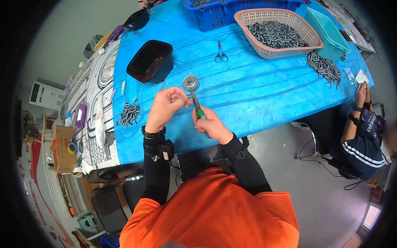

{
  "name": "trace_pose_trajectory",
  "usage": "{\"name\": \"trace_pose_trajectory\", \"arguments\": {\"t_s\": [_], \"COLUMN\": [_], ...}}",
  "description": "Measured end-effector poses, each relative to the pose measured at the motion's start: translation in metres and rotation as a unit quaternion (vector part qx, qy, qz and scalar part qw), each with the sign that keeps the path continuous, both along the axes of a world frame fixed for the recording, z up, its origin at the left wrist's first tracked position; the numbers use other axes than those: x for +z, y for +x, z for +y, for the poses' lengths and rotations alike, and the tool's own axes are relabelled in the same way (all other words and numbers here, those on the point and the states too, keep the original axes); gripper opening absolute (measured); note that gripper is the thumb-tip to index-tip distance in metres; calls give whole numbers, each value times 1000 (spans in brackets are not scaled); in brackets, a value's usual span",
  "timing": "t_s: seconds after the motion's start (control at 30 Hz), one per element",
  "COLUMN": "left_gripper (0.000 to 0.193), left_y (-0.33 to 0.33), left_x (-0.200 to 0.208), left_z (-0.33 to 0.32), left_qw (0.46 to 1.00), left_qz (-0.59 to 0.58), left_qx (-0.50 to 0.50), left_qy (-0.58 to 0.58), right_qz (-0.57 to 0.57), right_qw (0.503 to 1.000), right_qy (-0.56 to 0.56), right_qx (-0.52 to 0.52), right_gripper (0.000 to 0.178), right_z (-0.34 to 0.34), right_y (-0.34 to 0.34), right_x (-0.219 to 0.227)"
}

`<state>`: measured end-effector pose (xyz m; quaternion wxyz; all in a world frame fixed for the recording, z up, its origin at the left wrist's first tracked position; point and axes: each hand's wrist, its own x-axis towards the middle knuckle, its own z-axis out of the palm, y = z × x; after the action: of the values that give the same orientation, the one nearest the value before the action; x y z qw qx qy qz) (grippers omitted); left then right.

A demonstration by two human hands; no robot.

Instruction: Assembling small metal eyelets or tips for shoe manufacturing using pliers.

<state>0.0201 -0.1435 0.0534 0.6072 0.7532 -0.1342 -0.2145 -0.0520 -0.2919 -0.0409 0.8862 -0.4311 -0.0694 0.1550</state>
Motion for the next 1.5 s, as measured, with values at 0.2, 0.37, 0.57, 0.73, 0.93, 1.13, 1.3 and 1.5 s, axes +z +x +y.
{"name": "trace_pose_trajectory", "arguments": {"t_s": [0.2,0.37,0.57,0.73,0.93,1.13,1.3,1.5], "left_gripper": [4,5,8,7,16,23,36,33], "left_y": [-2,-5,-14,-22,-7,38,92,113], "left_x": [-3,-2,-16,-17,-37,-50,-82,-117], "left_z": [8,18,47,78,153,128,68,81], "left_qw": [1000,1000,993,981,821,853,858,834], "left_qz": [7,1,-92,-125,-254,-278,-346,-372], "left_qx": [-10,7,66,139,391,328,162,146], "left_qy": [-11,-17,-33,60,330,296,343,380], "right_qz": [10,-58,-20,-28,8,2,-26,-33], "right_qw": [1000,998,1000,1000,999,1000,997,998], "right_qy": [-15,-37,0,10,1,-8,-37,-4], "right_qx": [13,-4,-13,-10,-33,-30,-68,-50], "right_gripper": [14,17,18,19,24,23,22,20], "right_z": [-1,3,4,2,2,1,-10,5], "right_y": [2,4,0,-3,-3,3,3,11], "right_x": [1,-1,3,1,3,3,-15,-26]}}
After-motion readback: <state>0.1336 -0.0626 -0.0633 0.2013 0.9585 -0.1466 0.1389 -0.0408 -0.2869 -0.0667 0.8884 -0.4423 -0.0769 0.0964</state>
